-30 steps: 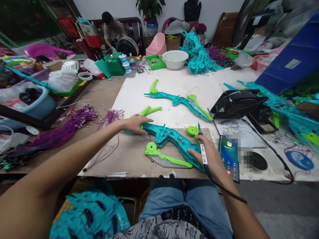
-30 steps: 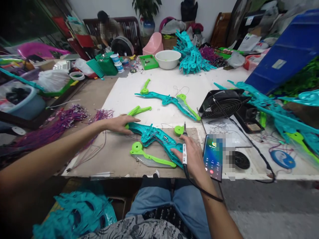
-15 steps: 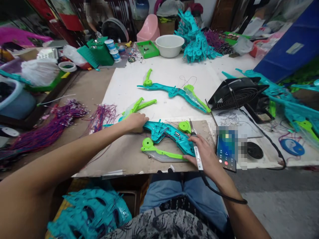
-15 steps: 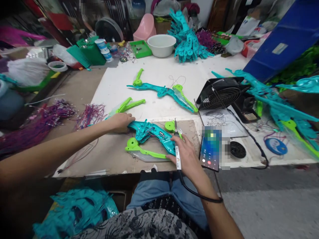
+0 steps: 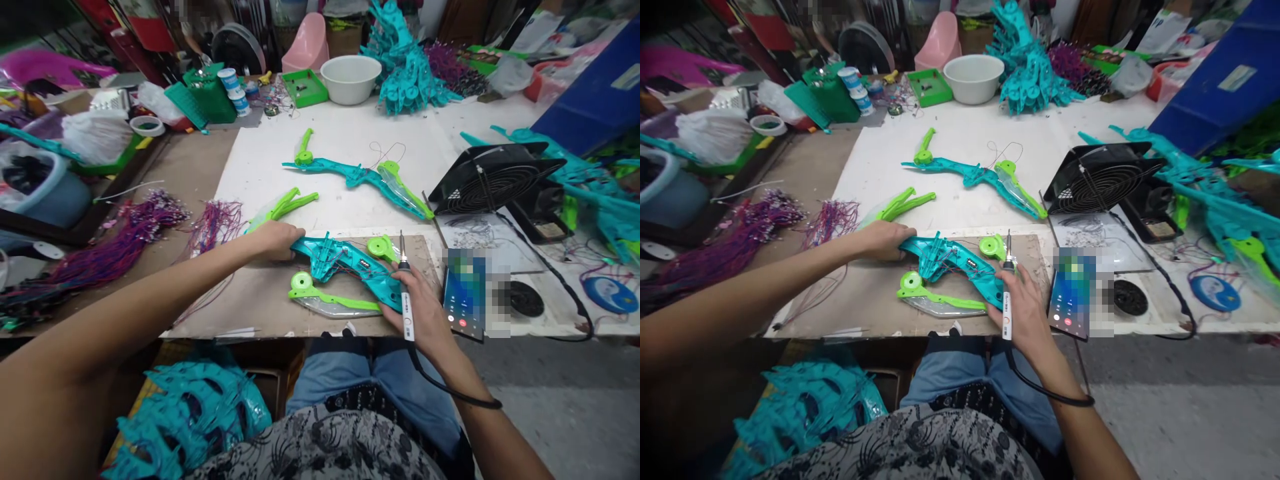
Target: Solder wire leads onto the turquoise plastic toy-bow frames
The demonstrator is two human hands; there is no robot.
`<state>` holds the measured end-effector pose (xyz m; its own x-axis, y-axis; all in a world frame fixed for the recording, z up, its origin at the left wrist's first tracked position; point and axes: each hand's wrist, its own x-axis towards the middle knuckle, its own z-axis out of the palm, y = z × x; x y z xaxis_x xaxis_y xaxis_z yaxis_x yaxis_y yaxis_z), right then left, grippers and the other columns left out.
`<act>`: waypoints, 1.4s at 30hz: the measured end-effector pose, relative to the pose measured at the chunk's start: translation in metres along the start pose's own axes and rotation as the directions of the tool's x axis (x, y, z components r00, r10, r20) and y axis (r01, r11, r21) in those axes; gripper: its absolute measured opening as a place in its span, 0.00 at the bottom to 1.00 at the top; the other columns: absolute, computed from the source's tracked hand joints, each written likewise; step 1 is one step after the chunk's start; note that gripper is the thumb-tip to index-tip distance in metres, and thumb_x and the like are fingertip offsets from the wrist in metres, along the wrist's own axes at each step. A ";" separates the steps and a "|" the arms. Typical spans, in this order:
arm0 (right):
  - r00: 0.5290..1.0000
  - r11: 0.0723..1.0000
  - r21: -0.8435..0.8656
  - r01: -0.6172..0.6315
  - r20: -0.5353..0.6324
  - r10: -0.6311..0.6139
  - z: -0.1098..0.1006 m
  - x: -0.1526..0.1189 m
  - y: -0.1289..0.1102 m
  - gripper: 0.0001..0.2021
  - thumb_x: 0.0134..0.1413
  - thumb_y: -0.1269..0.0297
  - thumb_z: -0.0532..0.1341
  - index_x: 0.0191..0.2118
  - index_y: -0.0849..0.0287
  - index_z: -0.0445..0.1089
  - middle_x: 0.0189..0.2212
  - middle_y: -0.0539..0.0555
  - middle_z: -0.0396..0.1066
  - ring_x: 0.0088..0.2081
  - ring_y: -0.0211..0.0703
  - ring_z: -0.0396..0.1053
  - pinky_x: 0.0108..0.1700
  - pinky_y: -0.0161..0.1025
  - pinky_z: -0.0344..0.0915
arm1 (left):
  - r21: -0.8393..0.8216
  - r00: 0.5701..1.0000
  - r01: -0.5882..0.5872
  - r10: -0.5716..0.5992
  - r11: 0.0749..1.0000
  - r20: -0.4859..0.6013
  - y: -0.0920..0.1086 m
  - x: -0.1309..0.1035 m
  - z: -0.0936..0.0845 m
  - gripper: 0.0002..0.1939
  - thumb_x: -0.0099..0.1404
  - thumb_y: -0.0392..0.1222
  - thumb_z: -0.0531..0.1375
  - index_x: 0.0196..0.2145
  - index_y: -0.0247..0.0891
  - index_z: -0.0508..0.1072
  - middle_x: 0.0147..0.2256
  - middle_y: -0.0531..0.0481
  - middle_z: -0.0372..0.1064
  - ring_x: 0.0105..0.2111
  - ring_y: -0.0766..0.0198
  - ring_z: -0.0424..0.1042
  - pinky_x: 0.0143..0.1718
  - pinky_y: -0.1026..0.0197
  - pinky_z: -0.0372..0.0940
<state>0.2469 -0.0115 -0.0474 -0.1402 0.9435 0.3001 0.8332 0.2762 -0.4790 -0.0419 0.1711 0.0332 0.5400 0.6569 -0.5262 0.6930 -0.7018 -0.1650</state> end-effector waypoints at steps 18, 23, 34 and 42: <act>0.995 0.993 -0.119 0.006 -0.098 -0.017 0.002 -0.008 0.001 0.23 0.52 0.58 0.62 0.53 0.56 0.61 0.55 0.60 0.67 0.63 0.61 0.56 0.54 0.56 0.63 | -0.089 0.983 -0.135 0.123 0.987 -0.133 0.020 -0.007 0.023 0.20 0.58 0.41 0.58 0.47 0.31 0.67 0.46 0.35 0.69 0.46 0.49 0.68 0.46 0.54 0.61; 0.995 0.992 -0.126 0.003 -0.102 -0.016 0.005 -0.010 0.004 0.23 0.54 0.56 0.62 0.53 0.56 0.60 0.56 0.61 0.66 0.63 0.63 0.55 0.53 0.57 0.63 | -0.153 0.997 -0.056 0.046 0.987 -0.064 0.023 -0.003 0.018 0.23 0.58 0.43 0.58 0.51 0.33 0.66 0.45 0.37 0.73 0.44 0.49 0.71 0.42 0.55 0.63; 0.990 0.998 -0.059 -0.014 -0.143 0.006 0.005 -0.013 0.008 0.23 0.55 0.51 0.61 0.53 0.55 0.61 0.57 0.63 0.64 0.63 0.65 0.56 0.51 0.59 0.63 | -0.155 0.993 0.067 -0.051 0.986 0.108 0.028 0.000 -0.008 0.23 0.53 0.43 0.60 0.47 0.34 0.73 0.42 0.37 0.75 0.40 0.48 0.73 0.36 0.55 0.65; 0.981 0.999 -0.018 0.031 -0.189 -0.033 0.006 -0.013 0.011 0.24 0.54 0.52 0.62 0.53 0.56 0.61 0.53 0.63 0.68 0.62 0.65 0.58 0.51 0.59 0.64 | -0.130 0.991 0.091 -0.077 0.987 0.113 0.032 -0.003 -0.023 0.20 0.51 0.42 0.62 0.43 0.34 0.77 0.40 0.39 0.75 0.38 0.50 0.73 0.37 0.56 0.65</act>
<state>0.2545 -0.0196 -0.0617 -0.0642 0.8820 0.4668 0.8378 0.3018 -0.4550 -0.0099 0.1527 0.0492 0.4277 0.6734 -0.6030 0.7957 -0.5970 -0.1024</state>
